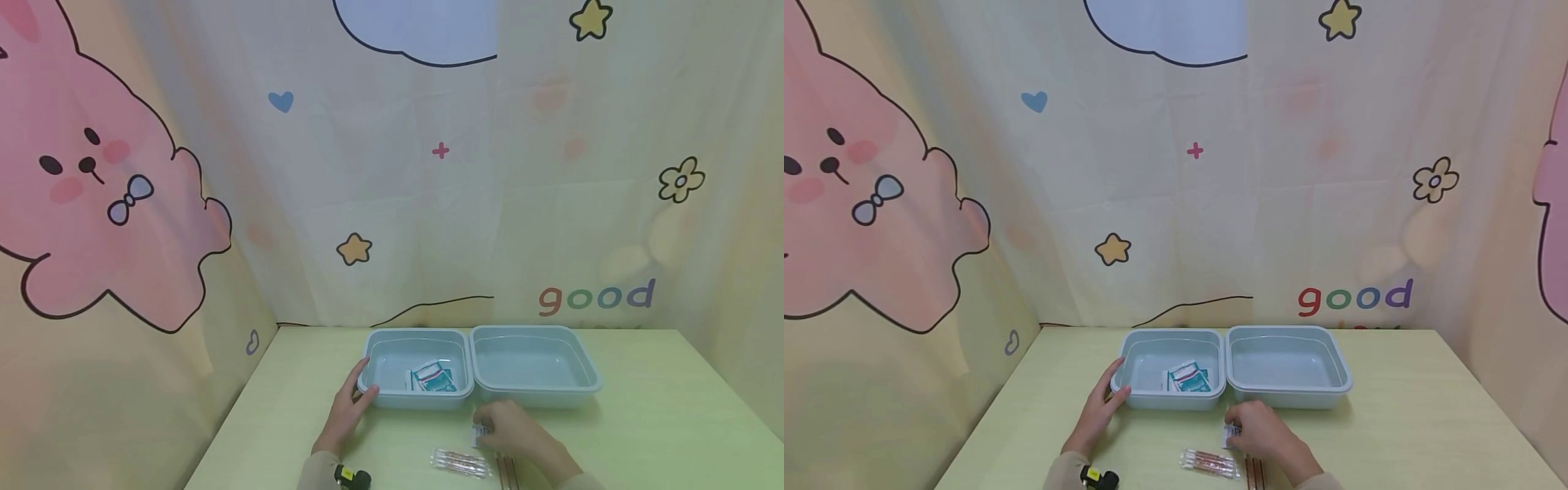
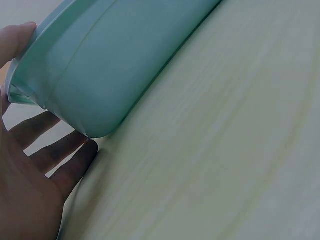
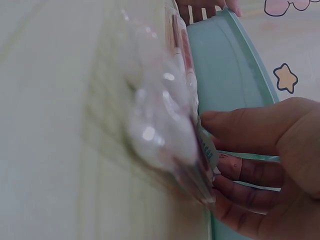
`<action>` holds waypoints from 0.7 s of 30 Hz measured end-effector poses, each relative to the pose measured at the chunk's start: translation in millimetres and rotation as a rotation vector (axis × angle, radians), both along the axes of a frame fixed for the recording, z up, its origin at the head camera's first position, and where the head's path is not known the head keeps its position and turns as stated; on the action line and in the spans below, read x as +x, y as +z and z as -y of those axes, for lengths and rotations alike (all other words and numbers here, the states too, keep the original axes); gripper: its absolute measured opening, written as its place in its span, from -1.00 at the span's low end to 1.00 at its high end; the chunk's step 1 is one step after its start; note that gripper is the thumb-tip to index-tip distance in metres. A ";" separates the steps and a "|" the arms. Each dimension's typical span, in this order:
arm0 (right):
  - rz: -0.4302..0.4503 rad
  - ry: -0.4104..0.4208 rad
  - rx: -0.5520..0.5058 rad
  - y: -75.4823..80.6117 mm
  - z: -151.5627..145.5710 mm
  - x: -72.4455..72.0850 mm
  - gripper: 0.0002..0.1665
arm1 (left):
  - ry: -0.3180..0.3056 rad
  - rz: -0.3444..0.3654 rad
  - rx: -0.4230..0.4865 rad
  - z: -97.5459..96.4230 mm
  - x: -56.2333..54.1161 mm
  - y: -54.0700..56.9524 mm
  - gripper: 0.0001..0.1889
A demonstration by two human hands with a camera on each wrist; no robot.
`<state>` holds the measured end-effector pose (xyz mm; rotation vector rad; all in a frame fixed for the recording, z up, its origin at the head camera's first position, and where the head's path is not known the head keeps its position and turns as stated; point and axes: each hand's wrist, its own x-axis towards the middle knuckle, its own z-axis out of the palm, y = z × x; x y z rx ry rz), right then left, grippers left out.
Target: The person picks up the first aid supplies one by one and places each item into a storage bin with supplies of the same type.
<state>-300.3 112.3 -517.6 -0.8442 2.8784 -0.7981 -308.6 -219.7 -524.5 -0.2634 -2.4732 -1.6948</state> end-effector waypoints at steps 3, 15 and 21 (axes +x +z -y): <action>0.015 0.002 0.002 0.9 -0.1 0.2 -0.68 | -0.001 0.001 0.000 0.4 -0.9 -0.5 -0.35; 0.035 -0.027 0.013 3.3 2.9 3.1 -0.66 | 0.022 -0.004 0.005 7.0 -23.5 -32.8 -0.35; 0.023 -0.034 0.031 2.9 4.4 4.1 -0.67 | 0.014 -0.010 -0.001 6.6 -23.8 -31.8 -0.36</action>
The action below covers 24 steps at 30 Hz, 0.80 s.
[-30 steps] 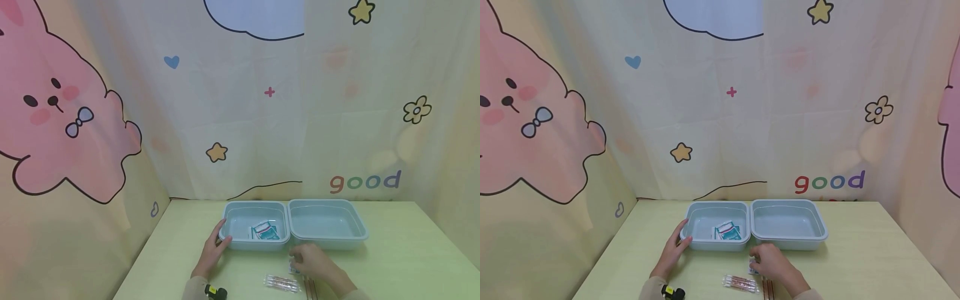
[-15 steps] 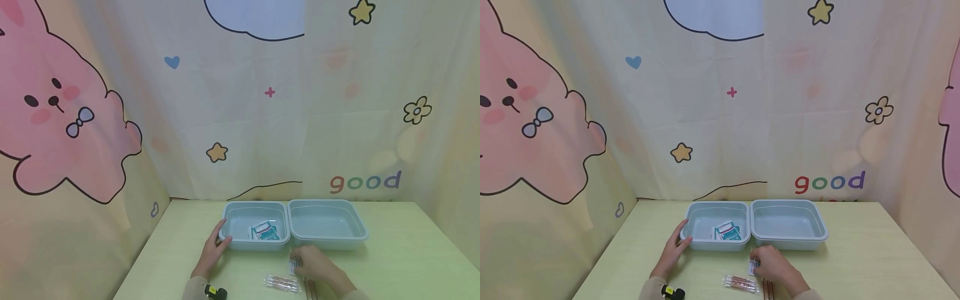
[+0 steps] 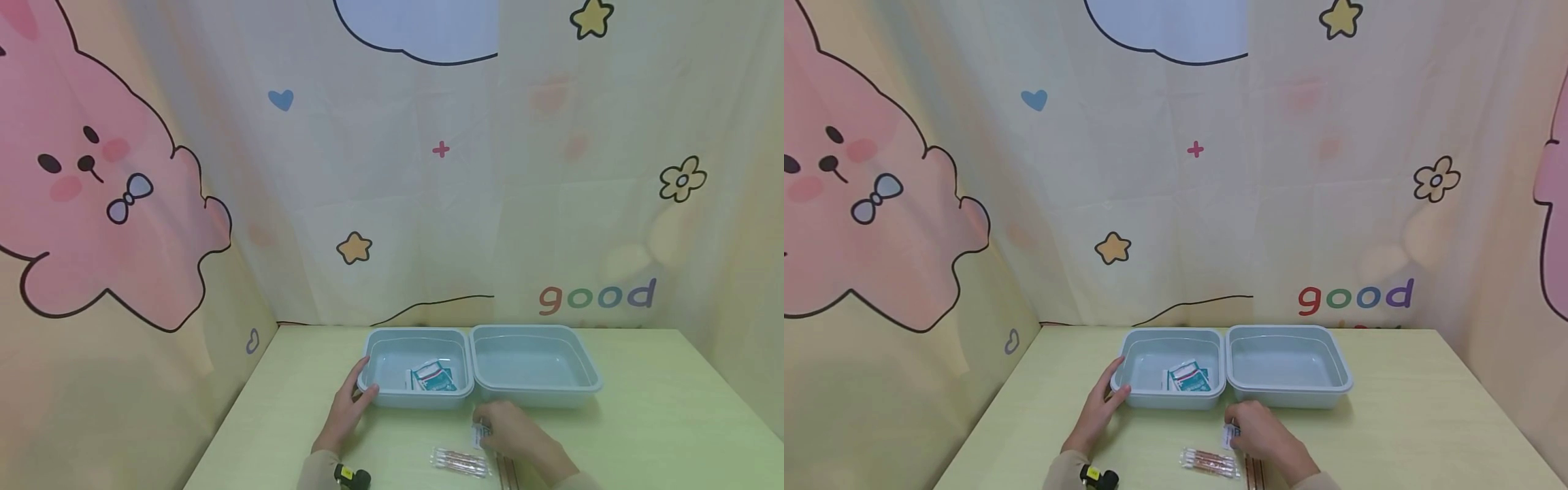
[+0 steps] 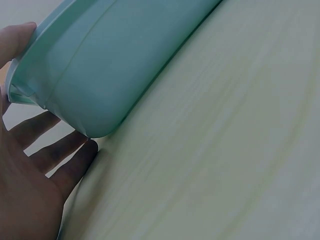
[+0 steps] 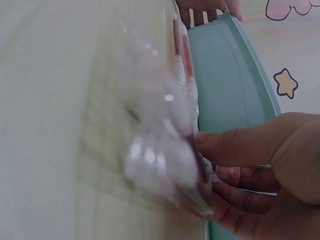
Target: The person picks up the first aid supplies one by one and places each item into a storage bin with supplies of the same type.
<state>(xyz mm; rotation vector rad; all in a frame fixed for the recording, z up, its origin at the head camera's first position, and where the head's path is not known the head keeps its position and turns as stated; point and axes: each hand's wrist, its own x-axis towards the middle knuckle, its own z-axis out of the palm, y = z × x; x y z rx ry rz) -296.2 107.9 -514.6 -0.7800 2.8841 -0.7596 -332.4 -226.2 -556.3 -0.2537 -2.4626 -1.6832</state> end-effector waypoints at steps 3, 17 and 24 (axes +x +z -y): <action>0.015 -0.006 -0.004 1.0 0.8 0.3 -0.70 | 0.001 -0.001 -0.001 0.2 -0.7 -0.4 -0.35; -0.010 0.018 -0.032 -1.5 0.8 1.2 -0.75 | -0.002 0.005 -0.004 1.2 -2.3 -2.3 -0.35; -0.019 0.011 -0.044 -3.4 -1.4 0.0 -0.74 | -0.008 0.008 0.005 2.0 -3.4 -4.3 -0.35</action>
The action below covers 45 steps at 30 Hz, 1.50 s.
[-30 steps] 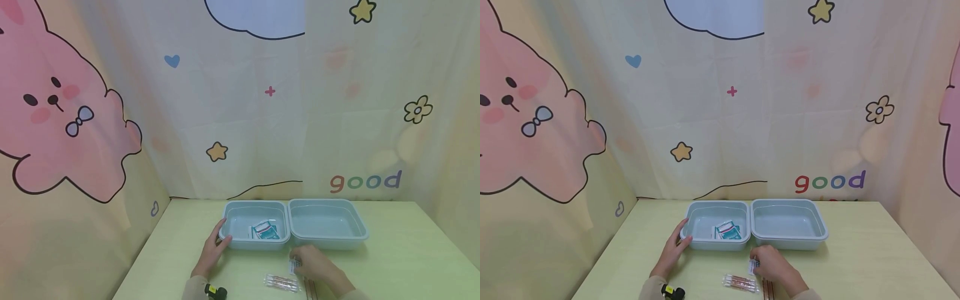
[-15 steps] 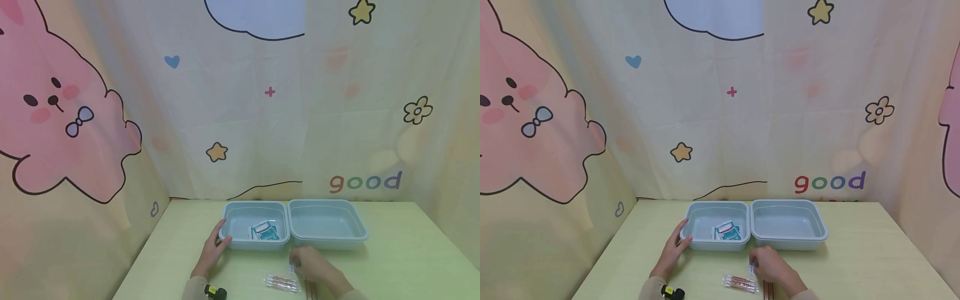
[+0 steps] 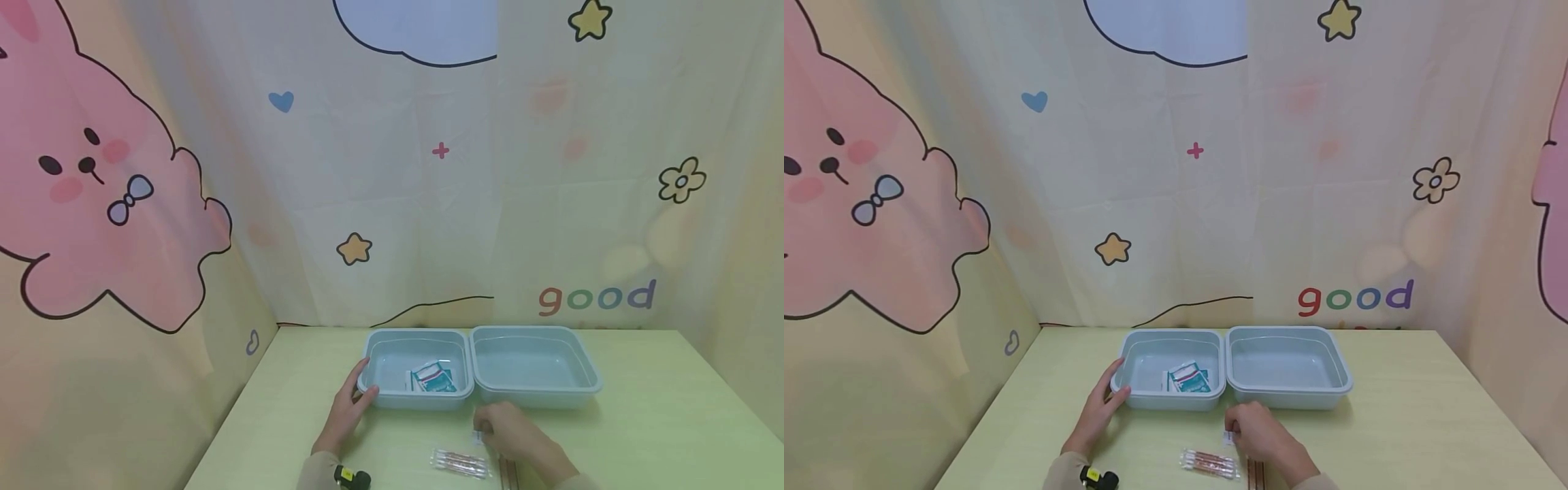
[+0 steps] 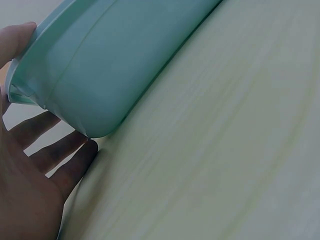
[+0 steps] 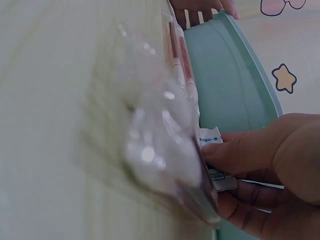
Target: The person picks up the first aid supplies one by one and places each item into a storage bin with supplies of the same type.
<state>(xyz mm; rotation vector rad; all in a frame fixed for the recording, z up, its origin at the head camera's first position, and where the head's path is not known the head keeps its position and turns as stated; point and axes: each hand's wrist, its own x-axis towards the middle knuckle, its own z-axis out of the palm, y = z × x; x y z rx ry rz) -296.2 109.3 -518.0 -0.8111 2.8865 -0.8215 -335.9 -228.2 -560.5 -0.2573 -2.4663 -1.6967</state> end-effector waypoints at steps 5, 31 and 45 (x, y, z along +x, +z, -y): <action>-0.011 -0.002 -0.030 -3.3 -3.2 -2.8 -0.73 | -0.002 -0.007 -0.002 -0.6 1.1 1.7 -0.34; -0.035 -0.006 -0.056 2.4 -3.8 -4.7 -0.88 | 0.006 -0.015 0.005 -1.3 2.1 2.8 -0.36; -0.035 0.008 -0.098 10.5 -0.7 -0.6 -0.92 | 0.008 -0.008 0.004 -1.9 4.0 5.8 -0.36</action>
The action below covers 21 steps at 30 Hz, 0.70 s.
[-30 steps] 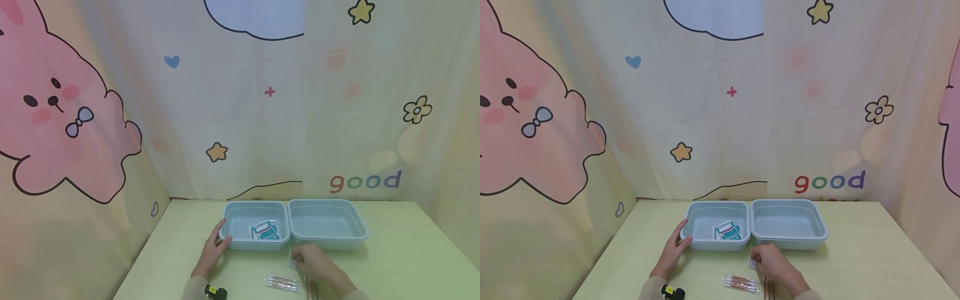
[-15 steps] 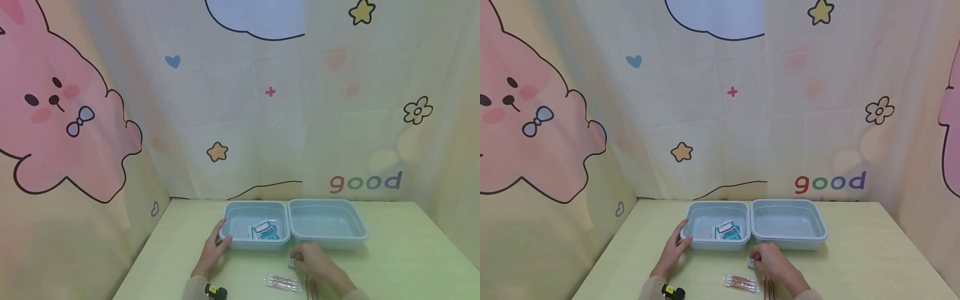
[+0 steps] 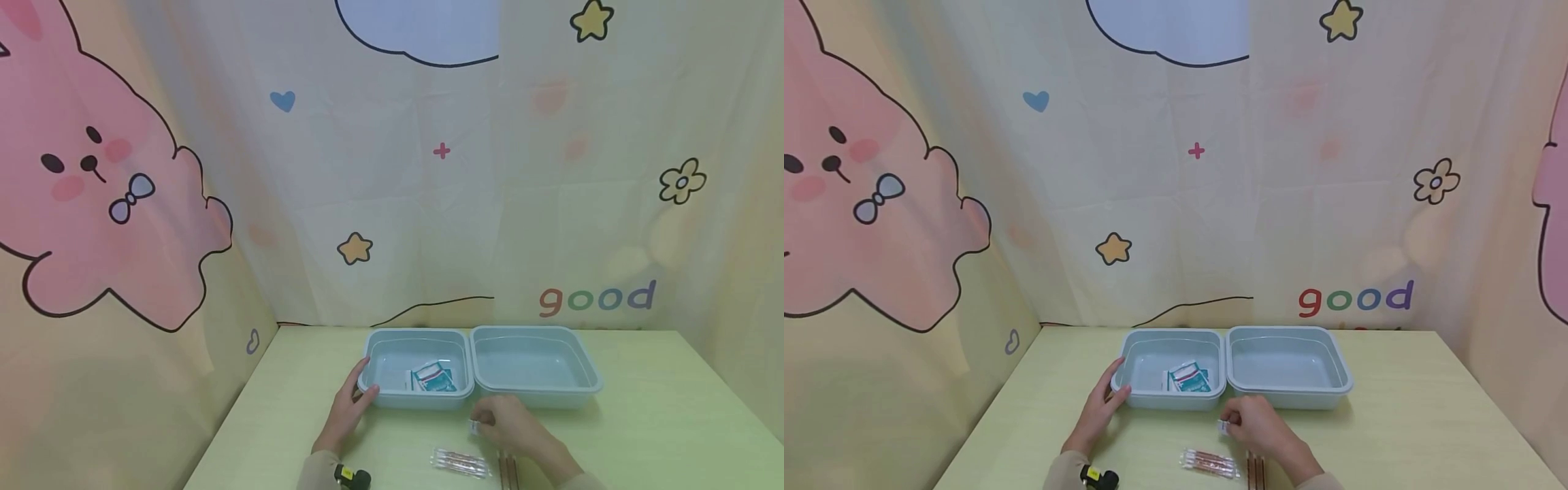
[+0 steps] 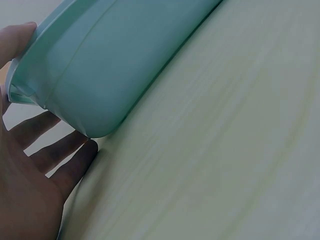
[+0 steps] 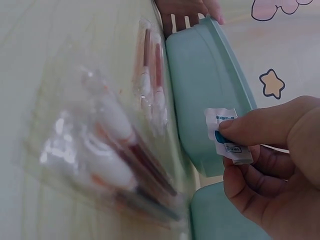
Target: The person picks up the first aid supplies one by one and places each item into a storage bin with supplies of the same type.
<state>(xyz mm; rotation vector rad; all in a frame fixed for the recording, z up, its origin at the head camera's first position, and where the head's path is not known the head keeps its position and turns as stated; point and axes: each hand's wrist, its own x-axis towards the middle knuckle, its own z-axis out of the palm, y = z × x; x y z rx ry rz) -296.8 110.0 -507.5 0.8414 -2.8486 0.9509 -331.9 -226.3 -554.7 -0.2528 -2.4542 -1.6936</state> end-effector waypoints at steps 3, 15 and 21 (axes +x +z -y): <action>0.003 0.004 -0.008 2.4 0.9 1.3 -0.91 | 0.001 -0.001 -0.005 0.4 -0.3 -0.6 -0.36; 0.003 0.013 -0.029 13.0 3.5 2.7 -0.91 | -0.004 -0.004 -0.001 0.5 -1.1 -1.1 -0.36; 0.017 0.022 -0.038 14.8 4.2 3.0 -0.91 | -0.003 0.001 0.004 0.6 -0.8 -0.8 -0.35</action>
